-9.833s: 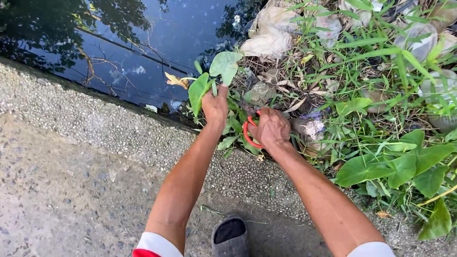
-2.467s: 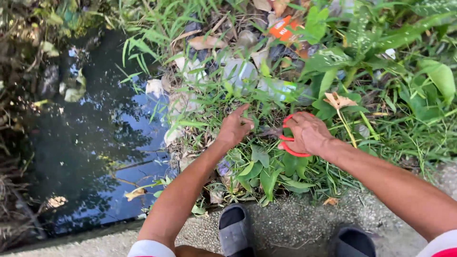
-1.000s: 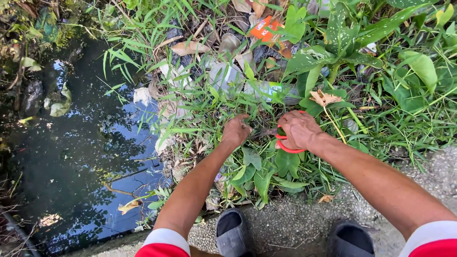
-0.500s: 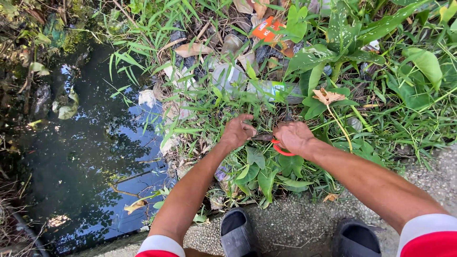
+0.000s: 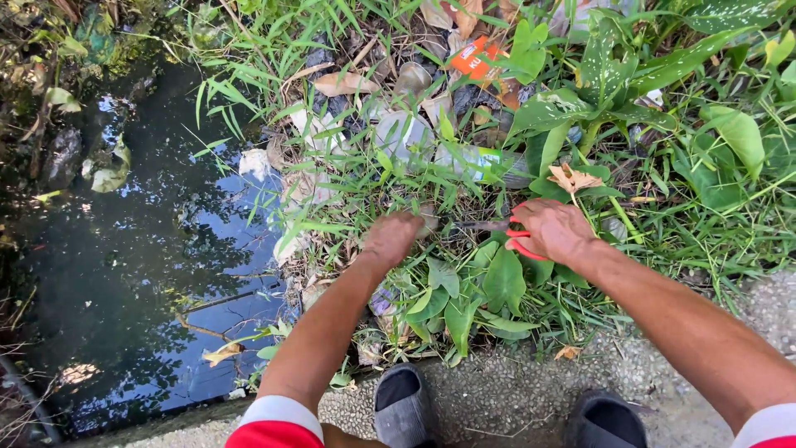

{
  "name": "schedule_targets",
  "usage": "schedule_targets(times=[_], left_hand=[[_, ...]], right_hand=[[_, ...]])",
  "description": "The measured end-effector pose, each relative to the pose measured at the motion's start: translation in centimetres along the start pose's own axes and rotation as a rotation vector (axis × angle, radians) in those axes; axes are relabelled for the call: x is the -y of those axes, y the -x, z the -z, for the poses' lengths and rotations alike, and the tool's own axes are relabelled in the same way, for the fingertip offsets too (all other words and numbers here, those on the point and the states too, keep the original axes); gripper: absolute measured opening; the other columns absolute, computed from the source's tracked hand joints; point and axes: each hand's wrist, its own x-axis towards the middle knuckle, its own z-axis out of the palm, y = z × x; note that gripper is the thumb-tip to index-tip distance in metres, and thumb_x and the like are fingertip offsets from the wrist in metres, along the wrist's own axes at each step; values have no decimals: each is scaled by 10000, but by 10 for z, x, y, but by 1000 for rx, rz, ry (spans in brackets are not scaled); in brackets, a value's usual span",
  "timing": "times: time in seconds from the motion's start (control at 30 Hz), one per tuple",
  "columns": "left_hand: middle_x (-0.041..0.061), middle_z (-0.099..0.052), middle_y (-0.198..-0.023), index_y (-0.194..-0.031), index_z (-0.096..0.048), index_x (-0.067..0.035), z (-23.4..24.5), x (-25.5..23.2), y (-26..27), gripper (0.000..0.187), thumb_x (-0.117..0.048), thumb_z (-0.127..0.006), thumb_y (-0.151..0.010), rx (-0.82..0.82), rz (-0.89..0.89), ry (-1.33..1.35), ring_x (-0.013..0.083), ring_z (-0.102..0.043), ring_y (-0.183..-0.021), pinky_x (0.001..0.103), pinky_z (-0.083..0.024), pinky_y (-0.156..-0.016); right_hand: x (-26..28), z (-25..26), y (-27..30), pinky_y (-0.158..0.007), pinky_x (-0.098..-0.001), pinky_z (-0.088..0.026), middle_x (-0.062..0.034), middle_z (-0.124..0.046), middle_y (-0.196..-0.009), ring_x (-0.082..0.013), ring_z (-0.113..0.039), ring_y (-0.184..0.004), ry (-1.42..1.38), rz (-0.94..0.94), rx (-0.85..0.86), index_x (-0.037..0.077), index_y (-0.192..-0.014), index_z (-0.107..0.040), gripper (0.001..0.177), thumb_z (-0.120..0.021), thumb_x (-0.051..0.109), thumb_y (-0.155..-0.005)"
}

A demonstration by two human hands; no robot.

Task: Trimming overgrown grass and removing plastic litter from the edge of a water canal using shears.

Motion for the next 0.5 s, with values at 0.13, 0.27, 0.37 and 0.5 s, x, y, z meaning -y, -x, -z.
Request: schedule_targets(times=[0.13, 0.27, 0.37, 0.5], left_hand=[[124, -645, -1402, -1241, -632, -203, 0, -22, -2, 524, -10, -621, -754, -310, -313, -175, 377, -575, -1269, 582, -440, -1012], [59, -646, -1348, -1332, -575, -184, -11, -18, -14, 466, -26, -563, -894, -20, -322, -268, 263, -554, -1294, 502, -403, -1090], [55, -676, -1300, -1473, -487, -210, -28, 0, -23, 606, 18, -526, -912, 100, -286, -388, 247, -606, -1236, 474, -385, -1136], [53, -659, -1364, -1347, -540, -234, 1, 0, -10, 341, -182, -483, -1015, 104, -213, -313, 255, -608, -1295, 494, -385, -1146]], right_hand=[[2, 3, -1, -846, -442, -562, -143, -715, -1004, -353, -686, -993, -19, -1, -4, 55, -986, -697, 543, -812, 511, -716], [4, 5, 1, -839, -448, -562, -148, -718, -1005, -348, -690, -993, -54, -19, -50, 54, -1010, -708, 569, -811, 524, -709], [7, 11, -1, -868, -438, -560, -133, -720, -1020, -336, -683, -1020, -48, -38, 15, 70, -1002, -718, 561, -814, 540, -710], [14, 8, -6, -951, -434, -534, -155, -711, -1080, -341, -661, -1051, -52, 26, 9, 29, -1064, -721, 706, -836, 586, -645]])
